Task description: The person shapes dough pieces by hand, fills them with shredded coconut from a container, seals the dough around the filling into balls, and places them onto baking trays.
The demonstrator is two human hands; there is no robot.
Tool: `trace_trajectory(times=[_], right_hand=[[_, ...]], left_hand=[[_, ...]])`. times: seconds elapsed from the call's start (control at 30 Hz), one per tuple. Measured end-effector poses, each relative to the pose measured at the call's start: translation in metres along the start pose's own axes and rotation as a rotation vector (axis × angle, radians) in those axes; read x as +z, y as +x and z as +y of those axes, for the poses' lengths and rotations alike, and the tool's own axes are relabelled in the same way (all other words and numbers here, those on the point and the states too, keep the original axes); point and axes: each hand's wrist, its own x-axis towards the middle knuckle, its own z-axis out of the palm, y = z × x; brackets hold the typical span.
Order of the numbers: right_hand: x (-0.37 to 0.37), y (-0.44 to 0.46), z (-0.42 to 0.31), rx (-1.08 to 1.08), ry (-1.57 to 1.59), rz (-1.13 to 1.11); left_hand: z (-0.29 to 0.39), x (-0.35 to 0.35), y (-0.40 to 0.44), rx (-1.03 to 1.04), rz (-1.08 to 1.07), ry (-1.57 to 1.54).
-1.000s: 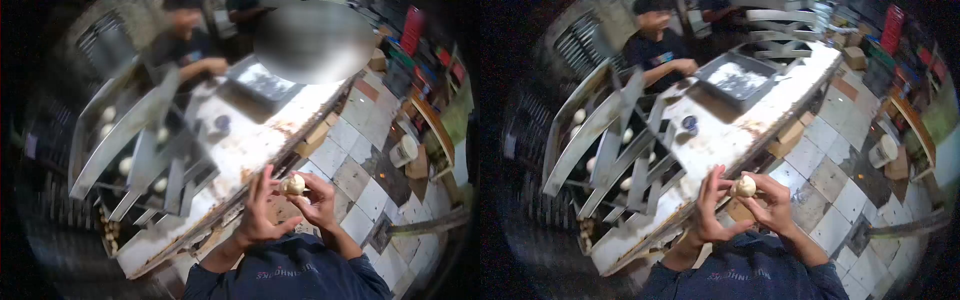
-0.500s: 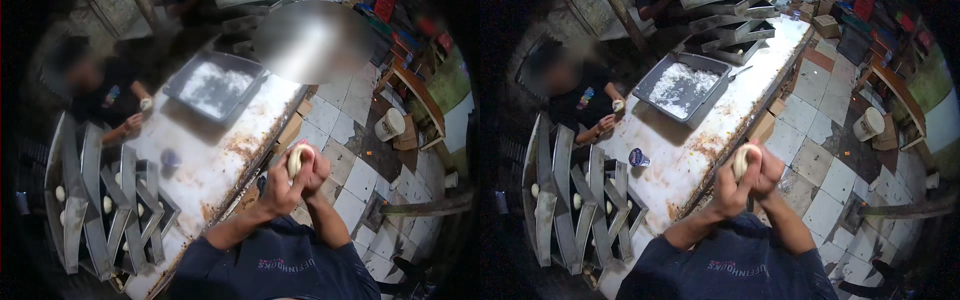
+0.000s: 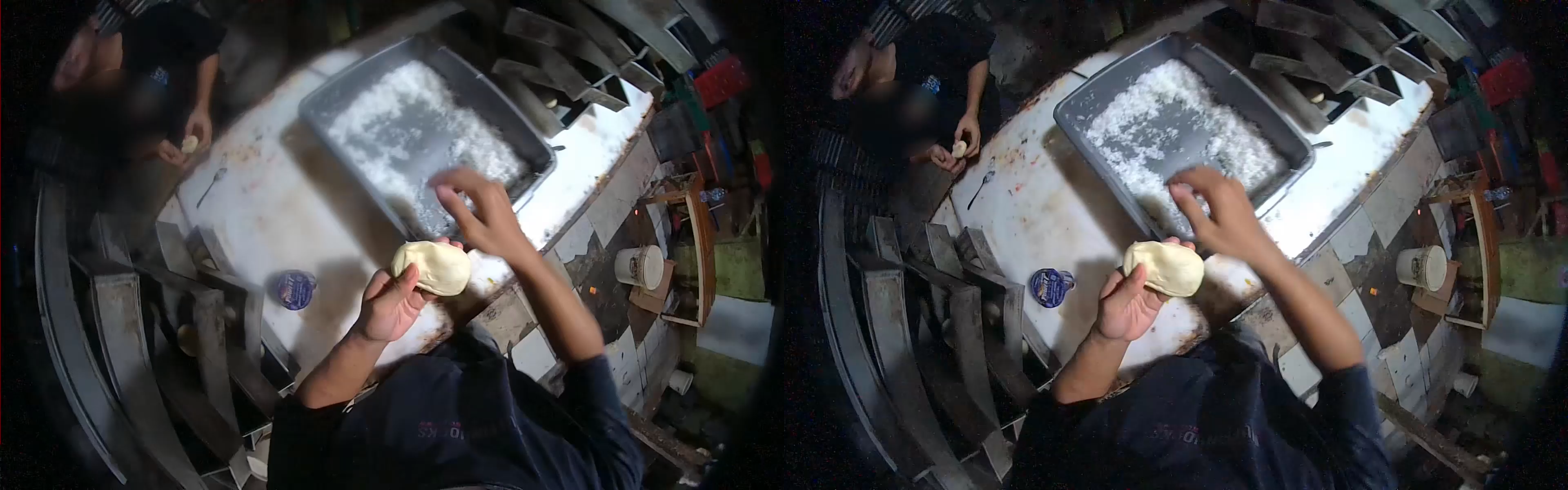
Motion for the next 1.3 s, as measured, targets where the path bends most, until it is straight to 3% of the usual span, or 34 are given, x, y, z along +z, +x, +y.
trace_trajectory(times=[0.1,0.17,0.2,0.23,0.3,0.33,0.4,0.43,0.47,0.7,0.77,0.8,0.83,1.03,1.1,1.23,1.3], right_hand=[[0.016,0.075,0.06,-0.121,-0.251,-0.385],[0.034,0.114,0.101,-0.296,-0.317,-0.496],[0.044,0.125,0.107,-0.49,-0.358,-0.365],[0.048,0.13,0.114,-0.49,-0.357,-0.388],[0.055,0.139,0.12,-0.268,-0.29,-0.636],[0.057,0.141,0.125,-0.45,-0.275,-0.635],[0.06,0.132,0.123,-0.448,-0.27,-0.58],[0.061,0.128,0.117,-0.437,-0.267,-0.495],[0.061,0.129,0.111,-0.326,-0.243,-0.534],[0.067,0.129,0.1,-0.138,-0.496,-0.662],[0.065,0.128,0.111,-0.379,-0.513,-0.407],[0.063,0.133,0.111,-0.584,-0.563,-0.461],[0.065,0.134,0.12,-0.587,-0.563,-0.46],[0.054,0.135,0.121,-0.233,-0.618,-0.713],[0.04,0.132,0.119,-0.376,-0.524,-0.614],[0.055,0.125,0.176,-0.637,-0.747,-0.598],[0.058,0.124,0.171,-0.61,-0.766,-0.589]], left_hand=[[0.018,-0.003,-0.002,0.156,0.071,0.17],[0.02,-0.012,-0.006,0.19,0.177,0.285],[0.021,-0.016,-0.007,0.202,0.214,0.261],[0.022,-0.021,-0.008,0.216,0.252,0.237],[0.027,-0.032,-0.014,0.208,0.299,0.159],[0.029,-0.037,-0.018,0.226,0.32,0.171],[0.032,-0.042,-0.024,0.252,0.382,0.179],[0.032,-0.045,-0.026,0.26,0.394,0.166],[0.033,-0.048,-0.026,0.263,0.409,0.164],[0.041,-0.052,-0.027,0.311,0.419,0.207],[0.042,-0.052,-0.03,0.335,0.42,0.224],[0.042,-0.053,-0.031,0.336,0.435,0.224],[0.041,-0.052,-0.032,0.333,0.448,0.225],[0.03,-0.048,-0.039,0.309,0.433,0.235],[0.03,-0.047,-0.041,0.314,0.438,0.24],[0.029,-0.046,-0.034,0.316,0.474,0.229],[0.029,-0.042,-0.031,0.332,0.479,0.268]])
